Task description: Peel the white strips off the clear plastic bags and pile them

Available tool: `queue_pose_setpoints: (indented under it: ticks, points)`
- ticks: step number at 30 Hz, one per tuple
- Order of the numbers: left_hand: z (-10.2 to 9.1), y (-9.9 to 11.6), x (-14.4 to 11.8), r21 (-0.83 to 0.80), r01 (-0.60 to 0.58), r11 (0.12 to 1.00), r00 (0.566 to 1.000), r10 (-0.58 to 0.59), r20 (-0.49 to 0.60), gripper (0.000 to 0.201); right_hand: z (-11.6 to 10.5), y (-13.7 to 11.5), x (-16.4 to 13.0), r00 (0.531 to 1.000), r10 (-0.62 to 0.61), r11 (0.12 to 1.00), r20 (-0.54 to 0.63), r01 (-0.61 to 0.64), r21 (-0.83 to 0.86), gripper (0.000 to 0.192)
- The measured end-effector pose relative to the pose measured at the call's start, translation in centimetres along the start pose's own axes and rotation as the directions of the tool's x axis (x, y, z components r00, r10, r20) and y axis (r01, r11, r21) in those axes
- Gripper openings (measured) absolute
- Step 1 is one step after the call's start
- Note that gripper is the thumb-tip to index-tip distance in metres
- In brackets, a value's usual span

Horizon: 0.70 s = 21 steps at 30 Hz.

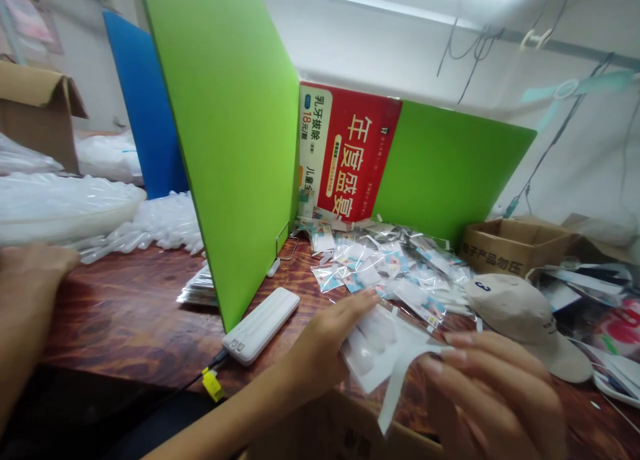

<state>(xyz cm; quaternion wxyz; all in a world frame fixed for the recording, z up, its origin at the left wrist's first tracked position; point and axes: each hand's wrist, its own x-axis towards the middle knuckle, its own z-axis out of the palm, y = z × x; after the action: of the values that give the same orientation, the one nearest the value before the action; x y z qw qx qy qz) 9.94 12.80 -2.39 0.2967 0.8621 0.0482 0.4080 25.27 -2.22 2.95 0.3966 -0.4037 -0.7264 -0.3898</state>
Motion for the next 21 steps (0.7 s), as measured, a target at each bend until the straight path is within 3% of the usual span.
queue_pose_setpoints:
  ticks: [4, 6, 10, 15, 21]
  points:
    - [0.0, -0.9, 0.0, 0.221, 0.02, 0.975, 0.991, 0.009, -0.131, 0.059, 0.0, 0.3, -2.0, 0.986, -0.032, 0.999, 0.165, 0.026, 0.039, 0.038]
    - [-0.1, -1.1, 0.0, 0.285, 0.064, 0.957, 0.989, -0.022, -0.149, 0.065, 0.3, 0.5, -2.7, 0.986, -0.011, 1.0, 0.166, 0.006, 0.028, 0.047]
    - [-0.4, -1.1, 0.0, 0.362, 0.099, 0.927, 0.991, -0.059, -0.121, 0.072, 1.2, 0.8, -3.2, 0.984, 0.027, 0.997, 0.177, -0.039, 0.066, 0.06]
    - [-0.5, -0.7, 0.1, 0.466, 0.052, 0.883, 0.998, -0.025, -0.064, 0.074, 2.9, 1.5, -4.1, 0.94, -0.06, 0.982, 0.336, -0.006, 0.191, 0.062]
    - [-0.8, 0.0, 0.1, 0.554, 0.01, 0.832, 1.0, -0.013, 0.001, 0.071, 4.2, 2.2, -5.6, 0.925, -0.039, 0.971, 0.379, -0.055, 0.234, 0.064]
